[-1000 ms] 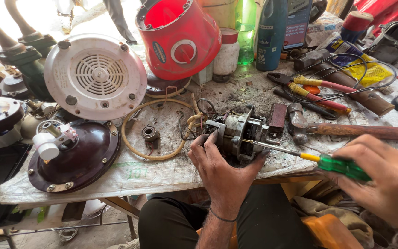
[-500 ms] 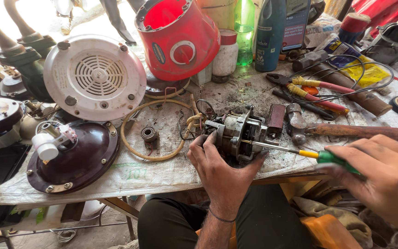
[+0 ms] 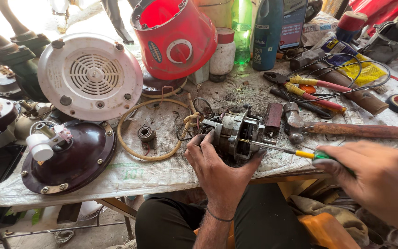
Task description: The person uses a screwdriver to adjust internal components of a small motor or fan assembly, then uses pliers to manipulate wires and parts. The person rotates the device to access different sides and continues adjusting components throughout the clip.
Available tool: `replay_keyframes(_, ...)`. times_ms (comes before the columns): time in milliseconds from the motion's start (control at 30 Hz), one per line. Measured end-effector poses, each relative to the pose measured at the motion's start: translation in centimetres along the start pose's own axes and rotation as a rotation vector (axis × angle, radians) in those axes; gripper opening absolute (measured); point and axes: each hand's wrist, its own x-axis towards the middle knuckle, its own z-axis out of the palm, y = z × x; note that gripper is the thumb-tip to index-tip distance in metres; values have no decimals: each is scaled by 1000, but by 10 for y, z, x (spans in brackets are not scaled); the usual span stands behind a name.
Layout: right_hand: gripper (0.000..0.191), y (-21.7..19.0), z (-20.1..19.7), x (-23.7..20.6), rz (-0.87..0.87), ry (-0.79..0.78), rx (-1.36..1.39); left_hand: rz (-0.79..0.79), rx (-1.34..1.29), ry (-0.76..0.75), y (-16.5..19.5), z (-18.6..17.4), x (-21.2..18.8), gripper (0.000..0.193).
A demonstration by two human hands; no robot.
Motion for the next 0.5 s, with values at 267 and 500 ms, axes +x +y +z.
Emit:
replay_keyframes(267,44,-3,-1,-2,48,60,110,44,24,37,1,-2,1,102)
replay_keyframes(500,40,-6,2,-3,33,57,56,49,26,34,1,-2,1,101)
